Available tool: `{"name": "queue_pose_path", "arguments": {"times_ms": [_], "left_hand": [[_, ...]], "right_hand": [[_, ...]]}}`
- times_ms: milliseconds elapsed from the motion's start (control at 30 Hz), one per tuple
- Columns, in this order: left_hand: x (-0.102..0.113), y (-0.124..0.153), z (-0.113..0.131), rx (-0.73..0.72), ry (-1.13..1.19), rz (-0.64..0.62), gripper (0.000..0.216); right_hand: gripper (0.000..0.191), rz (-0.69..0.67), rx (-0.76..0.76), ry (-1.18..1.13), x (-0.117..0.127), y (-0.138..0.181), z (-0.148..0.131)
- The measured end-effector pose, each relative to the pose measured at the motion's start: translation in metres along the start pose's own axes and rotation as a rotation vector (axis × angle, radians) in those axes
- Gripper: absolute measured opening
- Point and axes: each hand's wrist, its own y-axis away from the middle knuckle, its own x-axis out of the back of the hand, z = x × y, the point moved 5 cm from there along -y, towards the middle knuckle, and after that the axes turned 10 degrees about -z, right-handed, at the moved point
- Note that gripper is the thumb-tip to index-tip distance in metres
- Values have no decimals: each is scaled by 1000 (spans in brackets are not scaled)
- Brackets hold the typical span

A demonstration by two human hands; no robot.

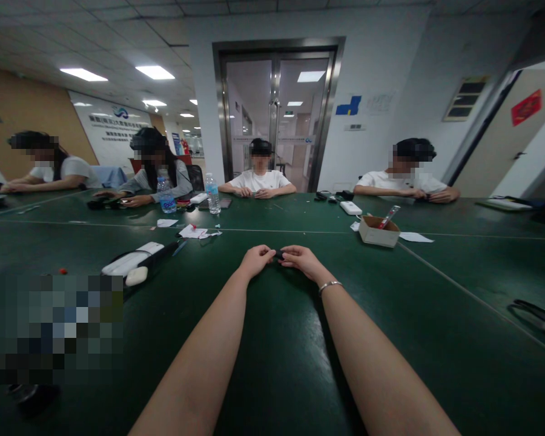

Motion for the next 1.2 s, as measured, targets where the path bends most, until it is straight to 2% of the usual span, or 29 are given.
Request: {"name": "queue_pose_path", "arguments": {"times_ms": [533,867,1200], "left_hand": [[2,4,4,104,-118,10,58],[5,5,7,155,-154,62,62],[5,2,2,189,-141,59,63]], "right_hand": [[25,-58,34,23,1,-1,1],[27,-56,43,10,0,1,0],[27,-46,88,16,-2,2,-3]]}}
